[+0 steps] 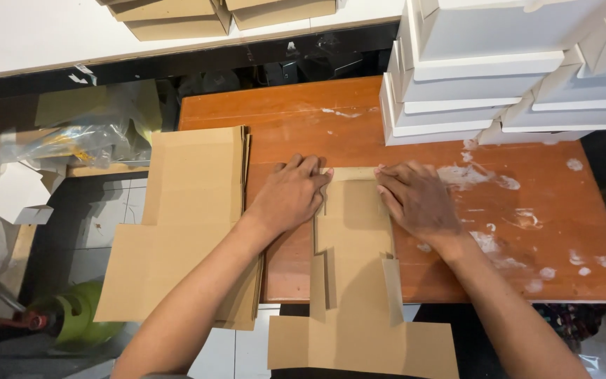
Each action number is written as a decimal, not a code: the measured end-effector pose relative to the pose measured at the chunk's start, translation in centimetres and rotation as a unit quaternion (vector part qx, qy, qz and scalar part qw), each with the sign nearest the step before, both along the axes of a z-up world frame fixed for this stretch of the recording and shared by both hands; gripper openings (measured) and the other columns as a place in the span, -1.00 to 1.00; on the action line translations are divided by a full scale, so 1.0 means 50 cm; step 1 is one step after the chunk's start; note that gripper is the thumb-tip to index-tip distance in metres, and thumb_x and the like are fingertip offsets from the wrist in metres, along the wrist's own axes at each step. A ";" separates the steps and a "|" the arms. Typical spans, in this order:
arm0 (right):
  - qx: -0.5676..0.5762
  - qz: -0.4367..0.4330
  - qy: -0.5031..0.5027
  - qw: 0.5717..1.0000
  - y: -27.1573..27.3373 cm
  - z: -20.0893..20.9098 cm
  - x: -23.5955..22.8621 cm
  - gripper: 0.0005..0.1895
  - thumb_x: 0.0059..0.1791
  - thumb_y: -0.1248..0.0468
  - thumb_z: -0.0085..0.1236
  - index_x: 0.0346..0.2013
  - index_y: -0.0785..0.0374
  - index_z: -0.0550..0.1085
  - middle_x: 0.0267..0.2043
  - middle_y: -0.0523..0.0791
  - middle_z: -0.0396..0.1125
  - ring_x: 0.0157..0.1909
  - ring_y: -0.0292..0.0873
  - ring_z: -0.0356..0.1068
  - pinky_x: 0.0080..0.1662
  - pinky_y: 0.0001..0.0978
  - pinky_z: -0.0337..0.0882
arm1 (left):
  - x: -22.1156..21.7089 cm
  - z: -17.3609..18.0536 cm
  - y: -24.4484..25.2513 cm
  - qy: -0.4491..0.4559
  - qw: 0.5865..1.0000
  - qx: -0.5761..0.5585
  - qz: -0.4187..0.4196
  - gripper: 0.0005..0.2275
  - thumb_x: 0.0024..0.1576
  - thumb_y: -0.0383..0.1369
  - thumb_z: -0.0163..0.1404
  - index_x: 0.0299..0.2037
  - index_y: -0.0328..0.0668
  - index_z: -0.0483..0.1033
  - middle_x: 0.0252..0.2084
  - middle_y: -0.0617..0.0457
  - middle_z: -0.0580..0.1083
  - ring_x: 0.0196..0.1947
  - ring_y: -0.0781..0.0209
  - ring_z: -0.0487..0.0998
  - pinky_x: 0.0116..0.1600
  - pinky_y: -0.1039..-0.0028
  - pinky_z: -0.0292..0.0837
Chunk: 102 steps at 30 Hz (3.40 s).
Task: The person folds flat cardboard sheets into small rectangular boxes by hand, aligning flaps and creasing edges. Completed boxes are stacked on a nearby shelf. The person repeats the folding process with additional sheets throughout the clip.
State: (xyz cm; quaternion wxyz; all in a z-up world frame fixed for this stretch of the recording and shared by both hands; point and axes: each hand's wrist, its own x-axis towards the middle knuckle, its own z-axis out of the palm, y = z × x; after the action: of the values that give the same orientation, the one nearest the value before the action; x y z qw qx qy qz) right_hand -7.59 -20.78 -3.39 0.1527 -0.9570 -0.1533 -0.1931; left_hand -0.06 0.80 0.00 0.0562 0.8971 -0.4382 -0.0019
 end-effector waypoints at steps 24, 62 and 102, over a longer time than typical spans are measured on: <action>-0.027 -0.016 0.121 0.992 -0.013 -0.003 -0.018 -0.54 -0.03 0.15 -0.41 0.18 -0.07 0.04 -0.20 -0.21 0.14 0.05 -0.19 0.06 -0.01 -0.27 0.08 | -0.073 0.076 0.011 0.264 0.955 0.043 0.131 -0.54 0.12 -0.32 -0.55 0.21 -0.17 -0.42 0.22 -0.13 -0.02 0.24 -0.04 -0.15 0.21 0.00 -0.47; 0.174 0.011 0.184 0.967 0.068 0.055 -0.235 -0.60 -0.15 0.43 -0.39 -0.04 0.21 0.25 0.07 -0.08 0.16 0.12 -0.10 0.10 0.10 -0.25 0.05 | -0.384 0.010 0.041 -0.061 0.980 -0.113 0.151 -0.76 0.03 -0.32 -0.20 -0.13 -0.20 0.36 0.00 -0.02 0.30 0.06 0.00 0.21 0.00 0.25 0.10; 0.322 -0.268 -0.009 0.908 0.140 -0.010 -0.373 -0.36 -0.15 0.34 0.02 0.14 0.40 0.01 0.01 0.08 0.07 -0.34 -0.13 0.14 -0.28 -0.40 0.22 | -0.437 -0.029 0.024 0.005 0.892 -0.371 0.259 -0.80 0.01 -0.29 -0.13 -0.27 -0.25 0.24 0.09 -0.08 0.22 0.14 -0.07 0.18 -0.01 0.24 0.26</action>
State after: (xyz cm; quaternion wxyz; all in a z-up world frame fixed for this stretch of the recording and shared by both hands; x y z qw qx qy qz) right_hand -26.25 -13.79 -3.90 0.3935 -0.8591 0.1779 -0.2747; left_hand -21.93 1.99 -1.46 0.3862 0.8924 -0.1589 0.1709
